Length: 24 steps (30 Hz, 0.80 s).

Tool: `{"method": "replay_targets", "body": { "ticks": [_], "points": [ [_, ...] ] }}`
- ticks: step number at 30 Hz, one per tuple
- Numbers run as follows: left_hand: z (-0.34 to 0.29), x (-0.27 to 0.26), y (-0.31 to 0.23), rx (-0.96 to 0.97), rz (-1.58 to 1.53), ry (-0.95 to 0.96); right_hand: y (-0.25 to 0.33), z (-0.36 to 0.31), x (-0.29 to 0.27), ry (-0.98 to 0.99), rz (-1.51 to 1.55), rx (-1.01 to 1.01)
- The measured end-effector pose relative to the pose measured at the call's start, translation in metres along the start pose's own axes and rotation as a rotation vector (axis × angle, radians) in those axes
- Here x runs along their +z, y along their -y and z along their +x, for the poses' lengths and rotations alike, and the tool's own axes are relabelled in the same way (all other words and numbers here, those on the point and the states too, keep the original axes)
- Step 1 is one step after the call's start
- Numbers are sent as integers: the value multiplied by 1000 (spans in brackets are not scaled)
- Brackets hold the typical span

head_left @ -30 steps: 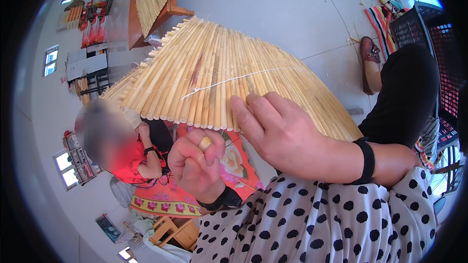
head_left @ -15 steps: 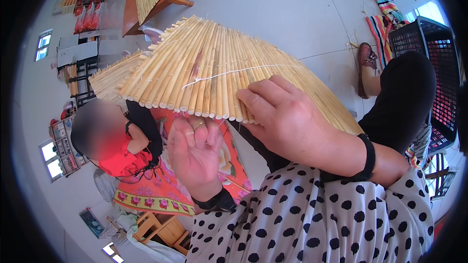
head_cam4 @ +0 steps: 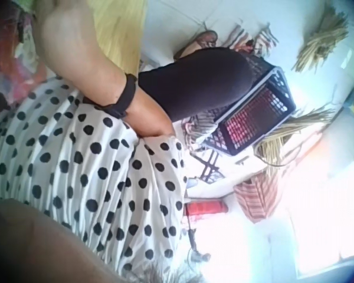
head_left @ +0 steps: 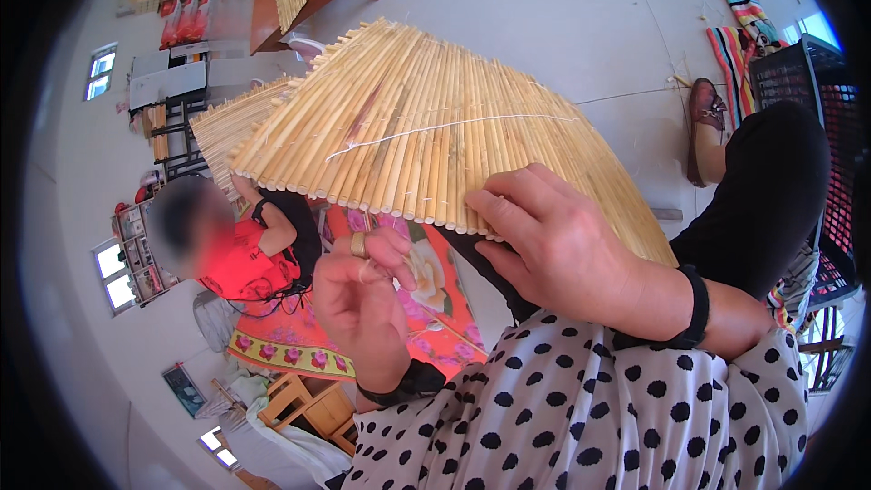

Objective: The person sits on the floor and weaves a mat using thin wooden sticks and a needle with thread. They repeatedly pass the needle through the sticks to bind them together, occasionally lifting and rotating the mat to continue the weaving process.

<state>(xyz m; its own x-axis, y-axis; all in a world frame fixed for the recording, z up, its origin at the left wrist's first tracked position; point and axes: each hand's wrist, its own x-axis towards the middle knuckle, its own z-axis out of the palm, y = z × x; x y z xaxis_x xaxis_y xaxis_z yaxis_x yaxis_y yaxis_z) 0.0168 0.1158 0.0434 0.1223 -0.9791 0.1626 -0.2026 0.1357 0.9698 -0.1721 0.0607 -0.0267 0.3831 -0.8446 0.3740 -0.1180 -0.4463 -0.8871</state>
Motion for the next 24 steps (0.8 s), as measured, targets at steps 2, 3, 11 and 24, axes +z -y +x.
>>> {"method": "replay_targets", "body": {
  "ticks": [2, 3, 11, 24],
  "points": [
    [0, -1, 2, 17, -35, 14, -1, -1, 1, 14, -3, 4],
    [2, -2, 1, -80, -182, -38, -3, -1, 1, 28, -5, 3],
    [8, -28, 12, -642, -1046, -256, -8, 5, 4, 97, 44, -13],
    [6, -26, 11, -444, -511, -358, -7, 13, 16, 199, 62, -1]
  ]
}}
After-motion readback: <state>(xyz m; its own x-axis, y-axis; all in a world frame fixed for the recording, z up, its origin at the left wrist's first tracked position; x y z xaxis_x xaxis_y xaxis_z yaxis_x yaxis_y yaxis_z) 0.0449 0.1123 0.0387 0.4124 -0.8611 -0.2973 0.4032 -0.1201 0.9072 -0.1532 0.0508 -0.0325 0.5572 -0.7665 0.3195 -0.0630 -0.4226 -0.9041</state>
